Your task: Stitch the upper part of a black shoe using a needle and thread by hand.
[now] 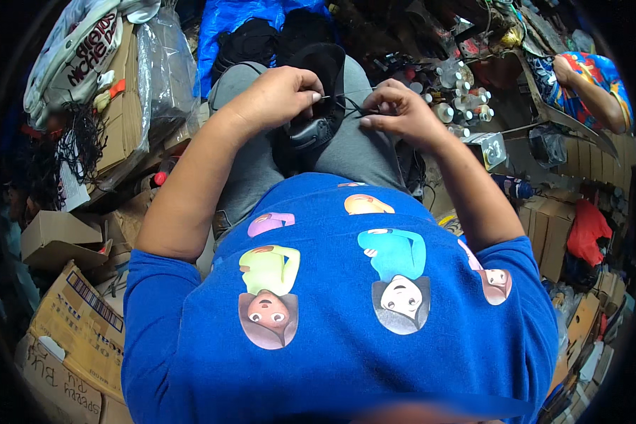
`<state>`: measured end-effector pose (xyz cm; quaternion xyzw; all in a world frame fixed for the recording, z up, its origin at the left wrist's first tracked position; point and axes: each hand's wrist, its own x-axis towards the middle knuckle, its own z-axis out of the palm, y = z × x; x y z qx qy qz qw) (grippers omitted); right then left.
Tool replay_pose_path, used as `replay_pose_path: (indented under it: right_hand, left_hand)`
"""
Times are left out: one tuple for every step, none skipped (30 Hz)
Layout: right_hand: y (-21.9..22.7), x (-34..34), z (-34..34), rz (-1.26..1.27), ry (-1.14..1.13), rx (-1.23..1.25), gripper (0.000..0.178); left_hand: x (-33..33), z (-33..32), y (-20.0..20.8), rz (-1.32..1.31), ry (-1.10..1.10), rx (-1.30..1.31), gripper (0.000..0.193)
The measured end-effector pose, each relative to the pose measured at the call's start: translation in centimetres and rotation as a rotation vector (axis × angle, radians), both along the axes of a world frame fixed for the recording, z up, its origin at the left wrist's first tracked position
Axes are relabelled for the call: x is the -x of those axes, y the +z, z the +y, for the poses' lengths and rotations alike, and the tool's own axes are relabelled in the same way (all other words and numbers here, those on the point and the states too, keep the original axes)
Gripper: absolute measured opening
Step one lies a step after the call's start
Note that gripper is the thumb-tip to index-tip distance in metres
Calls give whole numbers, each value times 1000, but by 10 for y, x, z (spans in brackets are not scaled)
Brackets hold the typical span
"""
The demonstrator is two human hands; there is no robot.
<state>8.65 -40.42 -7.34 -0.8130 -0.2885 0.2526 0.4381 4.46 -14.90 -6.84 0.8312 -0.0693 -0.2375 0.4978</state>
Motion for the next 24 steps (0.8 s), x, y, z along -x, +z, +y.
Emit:
replay_pose_path:
  right_hand:
    - [-1, 3, -1, -3, -14, -12, 22]
    - [0, 6, -3, 48, -32, -37, 19]
    - [0, 5, -2, 93, -45, -70, 16]
    - [6, 2, -7, 147, -49, -72, 13]
    - [13, -3, -12, 311, -86, -120, 11]
    - [19, -13, -12, 132, -49, -99, 12]
    - [26, -22, -14, -65, -6, -96, 13]
    - [29, -36, -7, -222, -29, -15, 15]
    - [31, -45, -1, -320, -103, 110, 19]
    - [33, -52, 5, -543, -105, 165, 19]
    - [33, -56, 13, -702, -155, 367, 20]
    - [37, -58, 16, -751, -124, 287, 20]
    - [40, -57, 20, -783, 33, 255, 19]
    - [40, -49, 23, -812, 155, 198, 19]
    - [41, -40, 25, -952, 324, 244, 13]
    - [40, -34, 31, -940, 407, 381, 10]
    - [39, -29, 36, -997, 505, 396, 7]
    - [36, -26, 42, -994, 536, 373, 4]
    - [34, -26, 46, -963, 537, 455, 4]
    - [30, -26, 48, -937, 558, 428, 5]
    - [27, -29, 47, -959, 576, 296, 7]
    - [23, -33, 45, -970, 592, 281, 9]
    - [20, -37, 38, -935, 605, 360, 9]
    - [18, -41, 27, -906, 562, 377, 9]
  left_hand:
    - [2, -2, -1, -10, 21, -12, 22]
    - [4, -3, -1, -71, 12, -85, 16]
    - [6, -4, -1, -165, 1, -126, 13]
    - [8, -4, 0, -129, 1, -163, 13]
    - [11, -4, 0, -375, -50, -317, 12]
    - [12, -5, 1, -606, -106, -478, 11]
    - [12, -5, 2, -630, -109, -466, 11]
    - [12, -5, 2, -625, -115, -495, 10]
    - [12, -6, 3, -682, -115, -481, 9]
    - [13, -6, 3, -631, -120, -528, 9]
    - [13, -6, 3, -685, -116, -544, 9]
    - [14, -6, 3, -732, -120, -540, 9]
    - [15, -6, 3, -728, -90, -559, 9]
    - [16, -5, 2, -714, -93, -559, 10]
    - [16, -4, 0, -706, -106, -558, 10]
    - [16, -3, -1, -724, -114, -522, 11]
    - [16, -2, -3, -688, -117, -551, 11]
    - [17, 0, -5, -708, -121, -555, 11]
    - [19, 2, -7, -797, -134, -509, 12]
    - [21, 5, -9, -723, -112, -569, 12]
    - [26, 10, -10, -724, -106, -534, 14]
    - [31, 15, -11, -800, -105, -454, 16]
    - [37, 23, -9, -725, -94, -503, 16]
    - [46, 31, -7, -730, -89, -545, 18]
